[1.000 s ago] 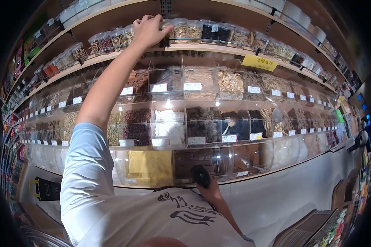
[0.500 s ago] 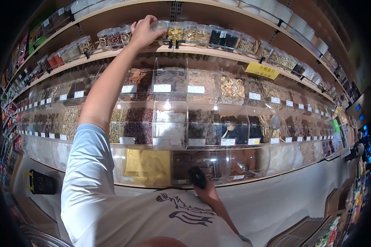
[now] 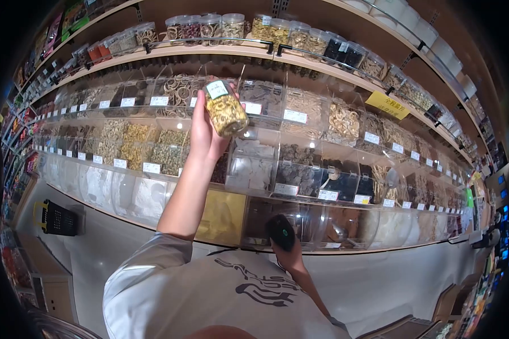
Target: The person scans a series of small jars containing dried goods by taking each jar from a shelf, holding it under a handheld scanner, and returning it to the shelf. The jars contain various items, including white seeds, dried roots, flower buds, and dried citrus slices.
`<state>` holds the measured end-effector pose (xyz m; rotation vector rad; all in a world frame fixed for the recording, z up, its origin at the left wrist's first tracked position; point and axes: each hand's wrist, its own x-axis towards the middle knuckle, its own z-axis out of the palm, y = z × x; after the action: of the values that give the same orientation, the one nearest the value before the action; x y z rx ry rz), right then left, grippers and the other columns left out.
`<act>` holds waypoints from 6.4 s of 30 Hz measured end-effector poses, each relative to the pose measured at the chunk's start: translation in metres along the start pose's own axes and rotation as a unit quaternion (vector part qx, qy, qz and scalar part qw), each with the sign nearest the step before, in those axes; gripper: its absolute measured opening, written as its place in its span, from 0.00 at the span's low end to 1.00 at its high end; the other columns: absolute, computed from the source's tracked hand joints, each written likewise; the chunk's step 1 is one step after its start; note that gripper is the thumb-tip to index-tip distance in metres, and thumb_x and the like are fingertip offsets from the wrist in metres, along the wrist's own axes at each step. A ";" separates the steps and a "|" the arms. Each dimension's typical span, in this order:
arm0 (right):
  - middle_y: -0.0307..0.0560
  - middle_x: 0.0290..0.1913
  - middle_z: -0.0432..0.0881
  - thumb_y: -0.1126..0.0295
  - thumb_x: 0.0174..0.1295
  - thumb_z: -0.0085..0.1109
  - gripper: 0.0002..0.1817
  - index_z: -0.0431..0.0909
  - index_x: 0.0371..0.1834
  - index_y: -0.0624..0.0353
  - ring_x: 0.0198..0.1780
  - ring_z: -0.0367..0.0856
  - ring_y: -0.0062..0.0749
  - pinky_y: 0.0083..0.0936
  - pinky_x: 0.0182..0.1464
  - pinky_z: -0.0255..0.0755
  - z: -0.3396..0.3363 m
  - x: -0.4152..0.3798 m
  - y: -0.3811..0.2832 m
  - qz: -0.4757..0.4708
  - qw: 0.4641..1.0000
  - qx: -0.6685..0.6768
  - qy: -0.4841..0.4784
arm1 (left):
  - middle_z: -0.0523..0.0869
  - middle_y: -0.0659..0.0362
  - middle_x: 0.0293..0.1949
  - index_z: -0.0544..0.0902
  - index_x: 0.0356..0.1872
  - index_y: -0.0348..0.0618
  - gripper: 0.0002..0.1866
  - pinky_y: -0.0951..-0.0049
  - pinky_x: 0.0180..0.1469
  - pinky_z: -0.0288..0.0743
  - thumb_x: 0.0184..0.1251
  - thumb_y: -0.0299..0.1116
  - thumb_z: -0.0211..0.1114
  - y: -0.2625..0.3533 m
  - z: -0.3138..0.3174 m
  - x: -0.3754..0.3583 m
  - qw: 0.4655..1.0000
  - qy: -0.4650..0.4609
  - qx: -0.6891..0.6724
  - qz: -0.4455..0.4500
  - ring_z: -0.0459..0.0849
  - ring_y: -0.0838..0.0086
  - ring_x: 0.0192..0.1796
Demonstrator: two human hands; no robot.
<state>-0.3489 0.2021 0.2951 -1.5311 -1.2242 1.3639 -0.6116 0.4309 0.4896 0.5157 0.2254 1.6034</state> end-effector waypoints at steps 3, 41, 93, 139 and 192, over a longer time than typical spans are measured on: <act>0.37 0.28 0.81 0.74 0.68 0.64 0.11 0.77 0.51 0.60 0.28 0.79 0.18 0.20 0.30 0.72 0.010 0.002 -0.023 -0.030 0.998 0.044 -0.025 | 0.86 0.50 0.53 0.76 0.63 0.41 0.28 0.60 0.55 0.81 0.81 0.54 0.48 -0.024 -0.050 -0.041 0.993 0.032 -0.021 -0.114 0.86 0.61 0.52; 0.35 0.26 0.78 0.76 0.68 0.60 0.02 0.78 0.39 0.62 0.28 0.75 0.17 0.21 0.31 0.70 0.108 -0.020 -0.092 -0.087 0.988 0.103 -0.078 | 0.84 0.58 0.52 0.75 0.60 0.42 0.27 0.72 0.57 0.79 0.61 0.25 0.77 0.021 -0.156 -0.146 0.869 -0.122 0.480 -0.021 0.83 0.73 0.55; 0.34 0.21 0.79 0.70 0.67 0.64 0.07 0.79 0.33 0.58 0.23 0.76 0.16 0.20 0.26 0.68 -0.046 0.080 -0.003 0.002 0.989 0.070 -0.133 | 0.84 0.52 0.61 0.79 0.59 0.51 0.32 0.34 0.73 0.49 0.60 0.60 0.68 0.068 0.055 0.249 0.310 0.019 0.919 0.243 0.68 0.51 0.73; 0.36 0.43 0.83 0.74 0.58 0.75 0.21 0.80 0.54 0.59 0.40 0.81 0.17 0.21 0.42 0.77 0.087 0.032 -0.065 -0.116 0.987 0.079 0.080 | 0.81 0.52 0.52 0.67 0.68 0.41 0.24 0.66 0.51 0.84 0.80 0.44 0.55 -0.074 -0.128 -0.158 0.947 -0.031 0.246 -0.206 0.84 0.66 0.54; 0.37 0.28 0.81 0.71 0.66 0.66 0.06 0.80 0.41 0.61 0.27 0.79 0.20 0.22 0.31 0.74 0.045 -0.072 0.009 0.001 0.988 0.152 -0.034 | 0.77 0.51 0.60 0.58 0.71 0.40 0.43 0.70 0.58 0.79 0.60 0.26 0.77 0.043 -0.059 -0.083 0.819 0.007 0.554 0.151 0.82 0.69 0.57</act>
<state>-0.3905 0.1273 0.2991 -1.2812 -0.9989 1.5352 -0.6741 0.3542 0.4411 1.4879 1.1742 1.6575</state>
